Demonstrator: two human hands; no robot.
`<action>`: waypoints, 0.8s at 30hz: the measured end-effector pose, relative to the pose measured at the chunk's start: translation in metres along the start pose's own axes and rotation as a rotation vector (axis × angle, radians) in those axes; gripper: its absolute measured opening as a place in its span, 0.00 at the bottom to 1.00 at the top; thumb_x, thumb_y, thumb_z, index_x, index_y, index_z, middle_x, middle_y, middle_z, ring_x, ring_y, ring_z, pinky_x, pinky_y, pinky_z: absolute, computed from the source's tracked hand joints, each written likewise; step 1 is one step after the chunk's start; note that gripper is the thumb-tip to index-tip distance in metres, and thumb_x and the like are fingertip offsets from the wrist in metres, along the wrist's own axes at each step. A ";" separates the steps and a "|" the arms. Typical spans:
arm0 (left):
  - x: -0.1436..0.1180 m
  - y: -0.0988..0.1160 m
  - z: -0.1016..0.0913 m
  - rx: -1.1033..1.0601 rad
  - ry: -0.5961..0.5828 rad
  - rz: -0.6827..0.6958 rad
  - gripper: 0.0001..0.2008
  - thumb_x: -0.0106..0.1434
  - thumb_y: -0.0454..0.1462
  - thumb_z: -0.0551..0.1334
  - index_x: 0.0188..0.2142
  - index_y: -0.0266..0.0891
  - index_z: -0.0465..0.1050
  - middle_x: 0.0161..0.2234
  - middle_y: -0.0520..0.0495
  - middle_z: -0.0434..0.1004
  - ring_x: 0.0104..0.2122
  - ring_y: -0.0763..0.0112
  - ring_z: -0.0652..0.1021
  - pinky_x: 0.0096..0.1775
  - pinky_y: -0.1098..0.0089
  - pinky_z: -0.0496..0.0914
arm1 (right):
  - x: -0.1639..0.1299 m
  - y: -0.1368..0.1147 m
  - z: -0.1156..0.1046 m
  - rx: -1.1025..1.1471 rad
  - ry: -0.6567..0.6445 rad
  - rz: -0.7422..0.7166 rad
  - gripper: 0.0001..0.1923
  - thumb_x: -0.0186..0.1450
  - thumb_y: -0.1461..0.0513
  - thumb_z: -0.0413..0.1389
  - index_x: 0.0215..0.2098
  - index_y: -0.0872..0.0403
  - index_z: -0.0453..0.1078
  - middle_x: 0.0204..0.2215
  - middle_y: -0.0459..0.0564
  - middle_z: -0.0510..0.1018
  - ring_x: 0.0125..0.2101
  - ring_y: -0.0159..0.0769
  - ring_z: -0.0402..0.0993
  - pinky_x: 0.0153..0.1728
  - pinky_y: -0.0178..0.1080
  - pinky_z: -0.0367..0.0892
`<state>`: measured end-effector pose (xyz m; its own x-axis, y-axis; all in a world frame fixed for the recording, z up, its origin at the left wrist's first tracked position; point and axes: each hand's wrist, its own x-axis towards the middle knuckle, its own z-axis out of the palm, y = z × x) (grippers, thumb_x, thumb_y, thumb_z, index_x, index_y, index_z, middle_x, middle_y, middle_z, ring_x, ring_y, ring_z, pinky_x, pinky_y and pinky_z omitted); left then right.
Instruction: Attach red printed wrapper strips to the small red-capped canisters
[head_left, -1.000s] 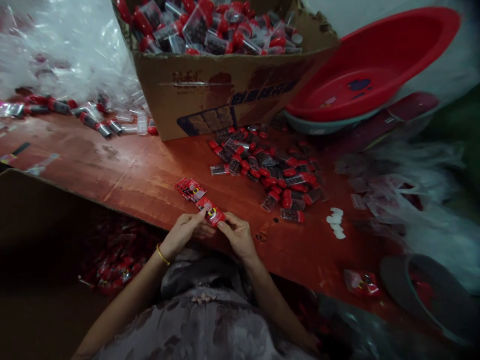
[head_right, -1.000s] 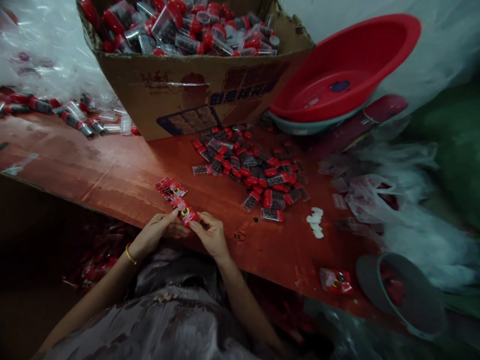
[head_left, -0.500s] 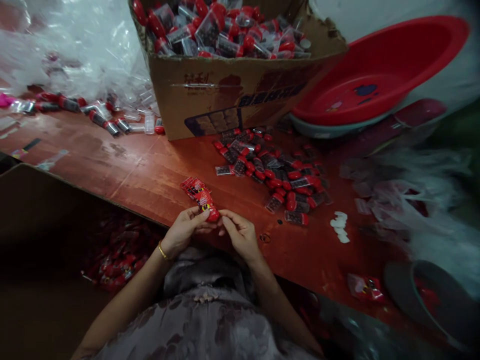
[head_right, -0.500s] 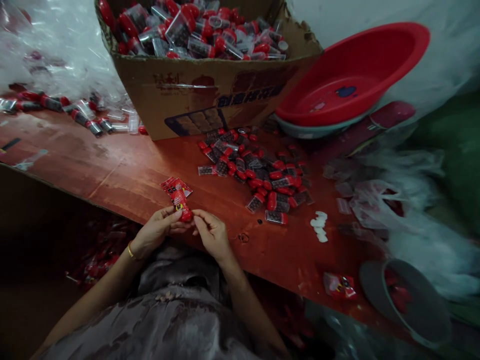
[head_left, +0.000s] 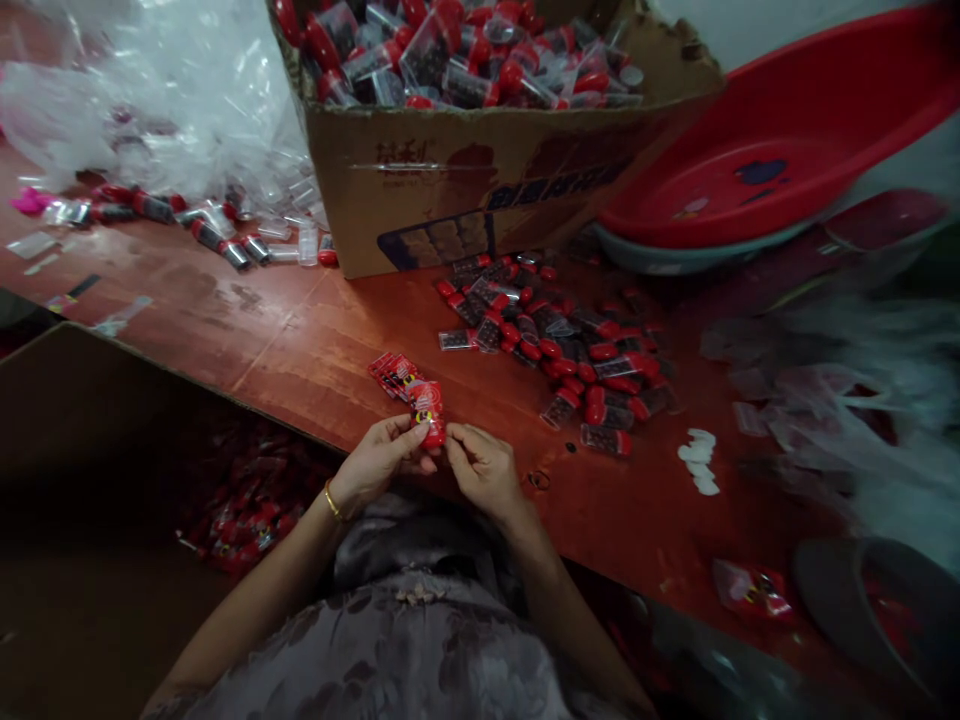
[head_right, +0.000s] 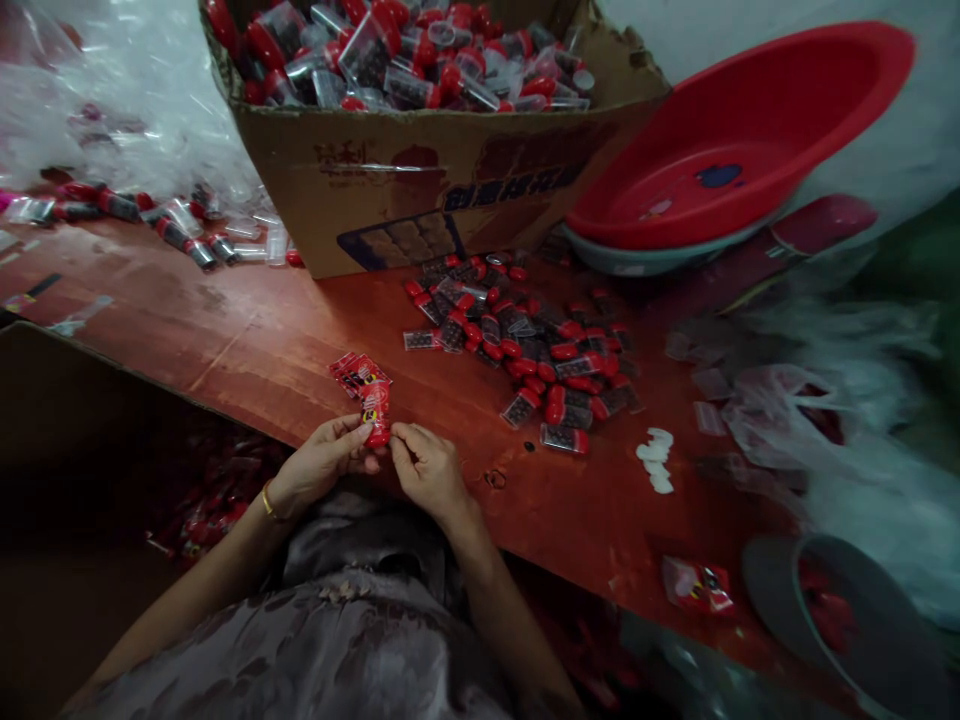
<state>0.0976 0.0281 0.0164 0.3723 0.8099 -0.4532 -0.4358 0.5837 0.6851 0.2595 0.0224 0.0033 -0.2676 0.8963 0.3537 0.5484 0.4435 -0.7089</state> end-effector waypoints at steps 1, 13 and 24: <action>-0.001 0.001 0.000 -0.005 0.001 0.001 0.19 0.45 0.44 0.71 0.31 0.34 0.74 0.25 0.47 0.77 0.18 0.77 0.74 0.25 0.76 0.70 | 0.001 -0.001 0.001 -0.012 0.002 -0.014 0.11 0.63 0.65 0.47 0.35 0.52 0.72 0.27 0.48 0.78 0.27 0.33 0.73 0.30 0.34 0.68; -0.021 -0.004 -0.022 -0.121 0.147 0.068 0.17 0.45 0.43 0.71 0.31 0.34 0.74 0.26 0.48 0.77 0.19 0.79 0.74 0.28 0.74 0.72 | 0.009 -0.015 0.026 0.085 0.114 0.089 0.09 0.62 0.63 0.50 0.33 0.52 0.73 0.25 0.47 0.77 0.25 0.32 0.71 0.30 0.35 0.68; -0.043 -0.013 -0.035 -0.121 0.265 0.041 0.20 0.42 0.45 0.72 0.29 0.32 0.76 0.25 0.45 0.78 0.20 0.75 0.76 0.27 0.76 0.71 | 0.007 -0.026 0.045 0.208 -0.176 0.016 0.09 0.64 0.59 0.52 0.38 0.51 0.74 0.30 0.49 0.79 0.31 0.36 0.75 0.35 0.37 0.69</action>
<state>0.0582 -0.0122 0.0068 0.1324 0.8104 -0.5708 -0.5462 0.5402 0.6402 0.2082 0.0179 -0.0031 -0.4037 0.8821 0.2430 0.3839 0.4044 -0.8301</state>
